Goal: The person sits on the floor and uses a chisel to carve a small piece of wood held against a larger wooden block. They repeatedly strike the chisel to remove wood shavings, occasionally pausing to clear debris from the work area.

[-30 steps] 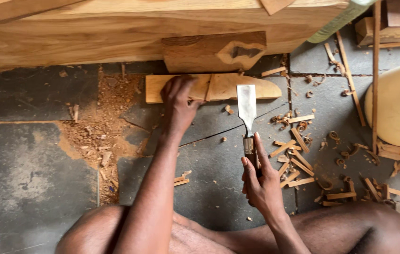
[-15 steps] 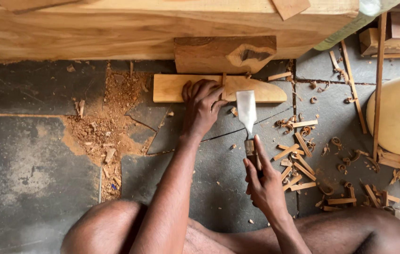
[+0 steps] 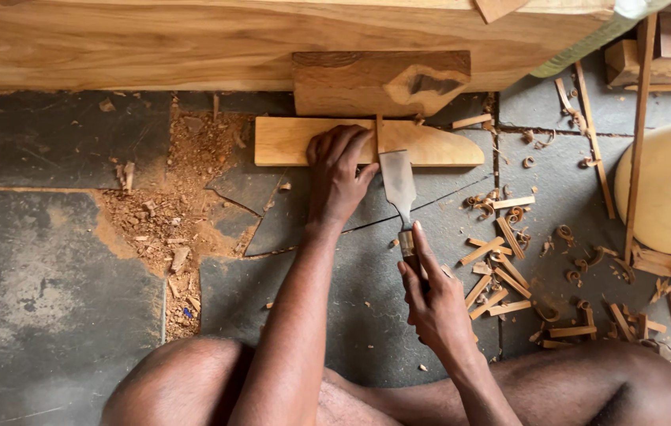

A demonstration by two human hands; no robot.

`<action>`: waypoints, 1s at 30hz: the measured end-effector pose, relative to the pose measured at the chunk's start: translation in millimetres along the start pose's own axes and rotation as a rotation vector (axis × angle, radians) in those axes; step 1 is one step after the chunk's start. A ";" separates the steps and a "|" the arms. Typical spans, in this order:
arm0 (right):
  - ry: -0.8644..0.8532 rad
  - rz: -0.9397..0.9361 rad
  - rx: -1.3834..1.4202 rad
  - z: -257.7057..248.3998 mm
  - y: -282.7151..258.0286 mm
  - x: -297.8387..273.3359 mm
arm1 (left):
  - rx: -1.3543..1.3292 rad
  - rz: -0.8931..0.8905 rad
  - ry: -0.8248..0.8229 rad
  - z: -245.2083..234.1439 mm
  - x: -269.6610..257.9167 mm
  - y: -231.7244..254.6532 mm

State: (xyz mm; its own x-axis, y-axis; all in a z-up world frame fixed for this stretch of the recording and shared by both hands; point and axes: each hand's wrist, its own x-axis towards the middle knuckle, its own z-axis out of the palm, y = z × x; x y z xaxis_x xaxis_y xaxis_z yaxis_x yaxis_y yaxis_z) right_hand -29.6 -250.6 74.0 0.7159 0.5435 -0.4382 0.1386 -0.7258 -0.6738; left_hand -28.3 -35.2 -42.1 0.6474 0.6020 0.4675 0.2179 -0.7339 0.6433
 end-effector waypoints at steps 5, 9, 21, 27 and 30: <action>0.000 0.009 -0.028 4.0 -2.5 0.2 | -0.021 -0.006 -0.018 6.2 -5.7 -8.0; -0.008 0.025 -0.072 6.3 -2.3 1.8 | -0.037 0.005 -0.016 16.3 -7.9 -16.6; 0.081 -0.180 -0.114 15.7 -6.4 5.3 | -0.057 -0.088 -0.035 1.6 -1.8 -3.3; 0.134 -0.242 -0.125 20.6 -6.5 14.0 | -0.079 -0.115 -0.047 3.6 -3.3 -4.0; 0.161 -0.337 -0.129 21.6 -16.4 22.9 | -0.076 -0.090 -0.022 8.8 0.9 -8.3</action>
State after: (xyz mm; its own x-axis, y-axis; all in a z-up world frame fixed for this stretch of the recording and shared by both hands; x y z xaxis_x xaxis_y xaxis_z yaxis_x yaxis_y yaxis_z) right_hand -30.2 -217.1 62.1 0.7124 0.6946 -0.0996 0.4614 -0.5706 -0.6793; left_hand -23.1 -31.3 -52.3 0.6434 0.6571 0.3928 0.2209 -0.6507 0.7265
